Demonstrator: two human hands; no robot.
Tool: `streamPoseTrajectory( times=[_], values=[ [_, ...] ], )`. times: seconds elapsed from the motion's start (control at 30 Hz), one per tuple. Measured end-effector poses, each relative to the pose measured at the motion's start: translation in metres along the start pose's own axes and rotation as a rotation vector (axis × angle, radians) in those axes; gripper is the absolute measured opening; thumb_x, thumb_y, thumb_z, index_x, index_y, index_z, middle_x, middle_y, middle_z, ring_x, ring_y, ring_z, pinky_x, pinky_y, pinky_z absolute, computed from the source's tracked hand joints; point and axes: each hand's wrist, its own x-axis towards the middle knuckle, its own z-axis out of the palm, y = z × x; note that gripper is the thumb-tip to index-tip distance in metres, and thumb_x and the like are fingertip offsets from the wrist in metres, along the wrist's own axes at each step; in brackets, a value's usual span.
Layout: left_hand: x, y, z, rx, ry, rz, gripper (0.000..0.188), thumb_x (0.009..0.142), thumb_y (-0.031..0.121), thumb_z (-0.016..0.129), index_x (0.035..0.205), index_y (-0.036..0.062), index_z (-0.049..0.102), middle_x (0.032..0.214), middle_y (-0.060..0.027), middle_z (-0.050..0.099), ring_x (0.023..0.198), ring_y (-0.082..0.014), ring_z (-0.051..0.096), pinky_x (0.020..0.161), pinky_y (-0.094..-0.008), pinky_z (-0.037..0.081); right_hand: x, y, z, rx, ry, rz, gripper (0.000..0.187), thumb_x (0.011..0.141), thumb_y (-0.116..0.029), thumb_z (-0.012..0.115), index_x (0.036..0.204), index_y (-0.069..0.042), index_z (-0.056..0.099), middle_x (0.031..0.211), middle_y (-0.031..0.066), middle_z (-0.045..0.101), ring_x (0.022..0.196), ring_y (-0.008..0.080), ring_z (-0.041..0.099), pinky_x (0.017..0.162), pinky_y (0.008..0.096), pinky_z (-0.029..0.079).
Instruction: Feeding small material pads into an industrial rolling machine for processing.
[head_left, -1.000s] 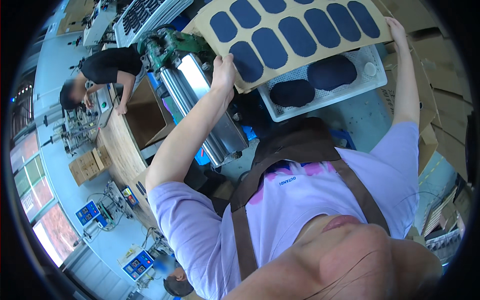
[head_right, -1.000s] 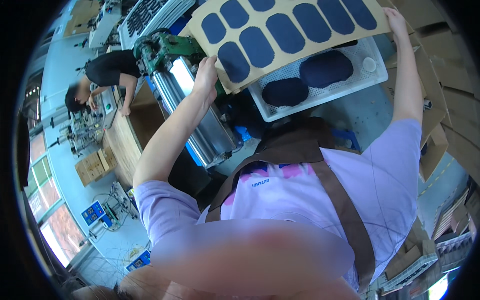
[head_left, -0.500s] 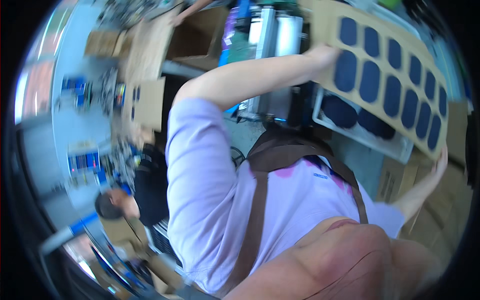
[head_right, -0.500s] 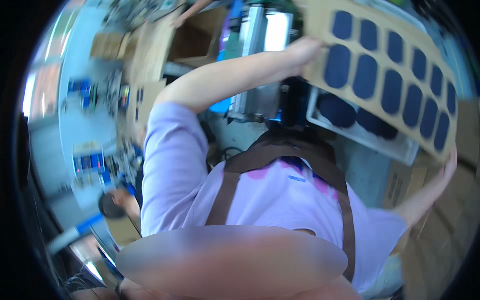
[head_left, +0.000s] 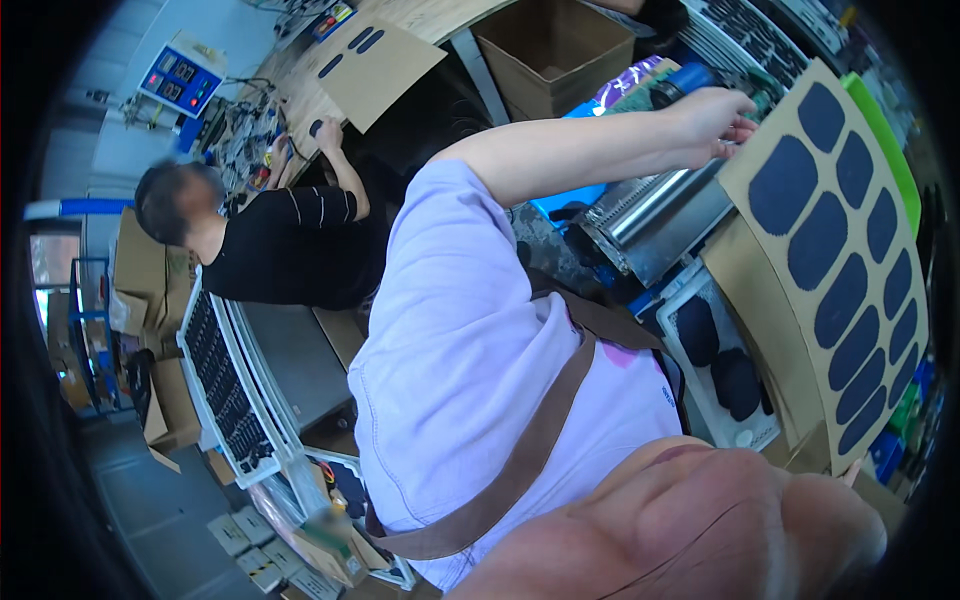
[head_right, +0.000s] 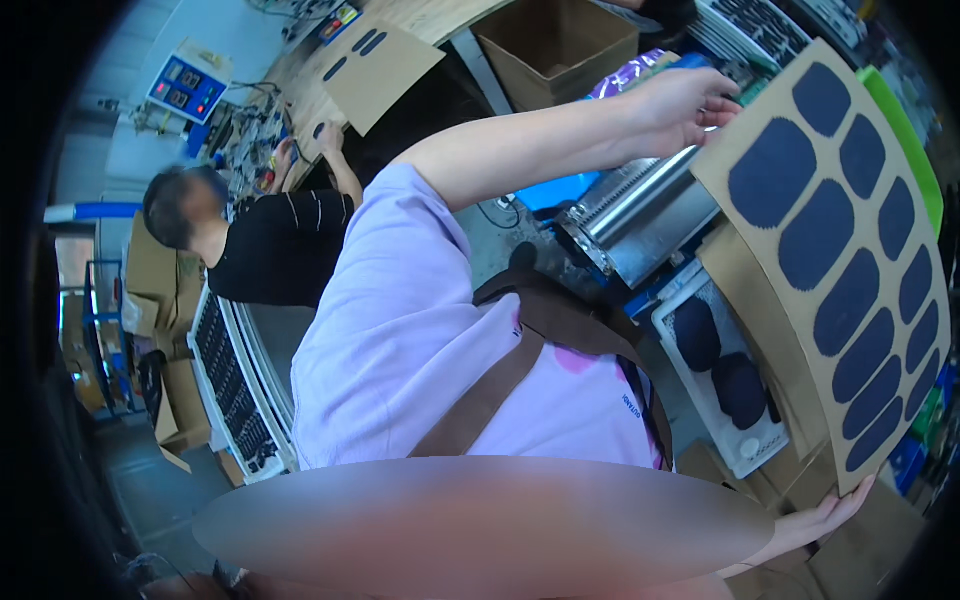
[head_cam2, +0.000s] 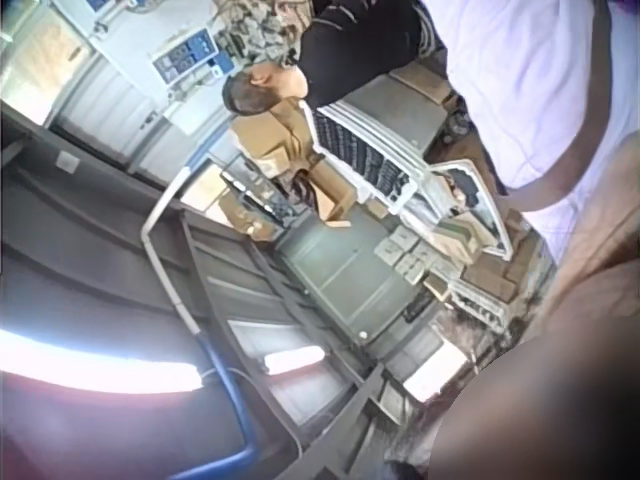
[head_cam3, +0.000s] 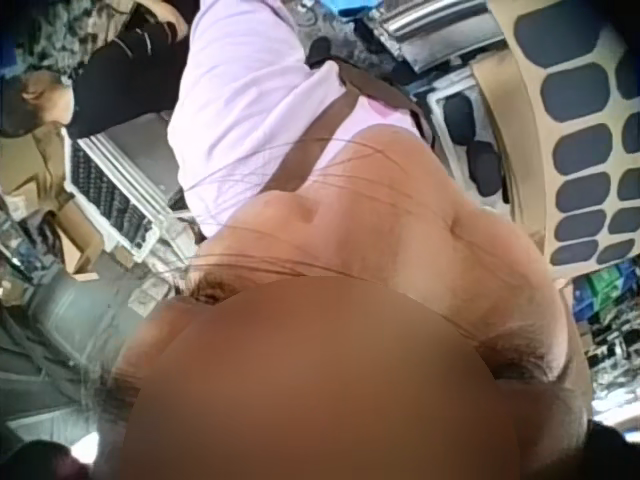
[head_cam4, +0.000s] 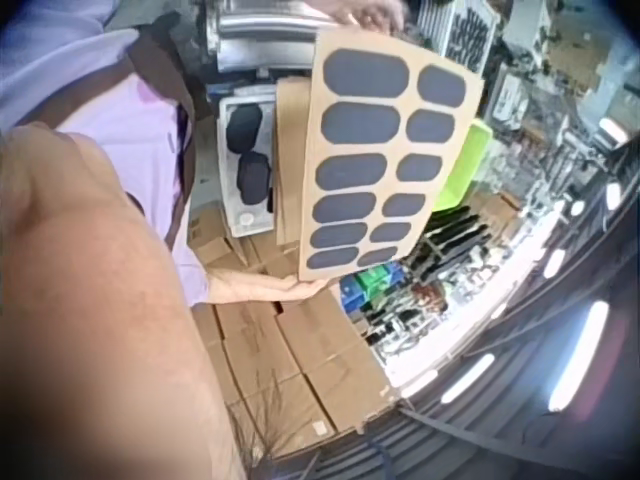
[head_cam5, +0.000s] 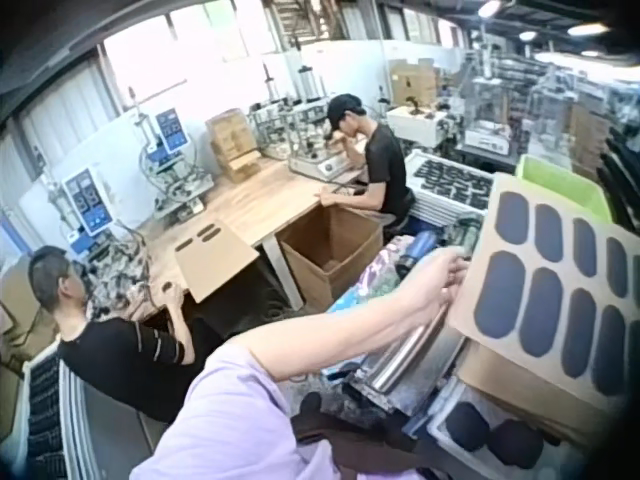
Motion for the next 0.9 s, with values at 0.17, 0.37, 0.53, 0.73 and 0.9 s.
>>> streamPoseTrajectory(
  times=[0.17, 0.37, 0.53, 0.73, 0.9],
  values=[
    [-0.009, 0.051, -0.106, -0.293, 0.078, 0.113, 0.036, 0.100, 0.021, 0.046, 0.115, -0.0109, 0.054, 0.103, -0.0166, 0.055, 0.095, -0.0181, 0.059, 0.086, -0.0270, 0.053, 0.078, -0.030, 0.085, 0.727, -0.028, 0.272, 0.053, 0.091, -0.003, 0.052, 0.143, 0.005, 0.045, 0.145, 0.0229, 0.048, 0.133, 0.0296, 0.047, 0.113, 0.0376, 0.035],
    [-0.022, 0.105, -0.295, -0.604, -0.233, 0.197, 0.054, 0.100, 0.036, 0.038, 0.126, -0.0085, 0.054, 0.112, -0.0201, 0.064, 0.097, -0.0251, 0.064, 0.089, -0.0382, 0.050, 0.197, -0.135, 0.227, 0.634, -0.295, 0.328, 0.059, 0.086, 0.005, 0.053, 0.145, 0.005, 0.041, 0.147, 0.0207, 0.047, 0.131, 0.0290, 0.049, 0.112, 0.0354, 0.036],
    [-0.030, 0.154, -0.424, -0.774, -0.272, 0.311, 0.055, 0.101, 0.042, 0.036, 0.132, -0.0003, 0.054, 0.127, -0.0211, 0.060, 0.115, -0.0285, 0.057, 0.099, -0.0443, 0.041, 0.295, -0.193, 0.374, 1.238, -0.193, 1.168, 0.043, 0.095, -0.008, 0.056, 0.136, 0.003, 0.052, 0.129, 0.0150, 0.062, 0.116, 0.0239, 0.061, 0.102, 0.0345, 0.048],
    [-0.014, 0.187, -0.592, -0.918, -0.184, 0.381, 0.064, 0.100, 0.050, 0.032, 0.137, -0.0009, 0.047, 0.128, -0.0239, 0.056, 0.121, -0.0354, 0.052, 0.106, -0.0490, 0.037, 0.332, -0.329, 0.563, 1.249, -0.181, 1.128, 0.041, 0.094, -0.005, 0.051, 0.135, 0.001, 0.054, 0.126, 0.0173, 0.064, 0.111, 0.0269, 0.063, 0.097, 0.0371, 0.051],
    [0.003, 0.219, -0.675, -0.945, 0.288, 0.394, 0.066, 0.100, 0.051, 0.033, 0.138, -0.0022, 0.043, 0.131, -0.0253, 0.053, 0.124, -0.0377, 0.051, 0.110, -0.0514, 0.035, 0.337, -0.420, 0.707, 1.426, -0.343, 1.106, 0.045, 0.091, 0.000, 0.046, 0.136, -0.001, 0.053, 0.126, 0.0190, 0.063, 0.108, 0.0305, 0.064, 0.093, 0.0393, 0.053]
  ],
)
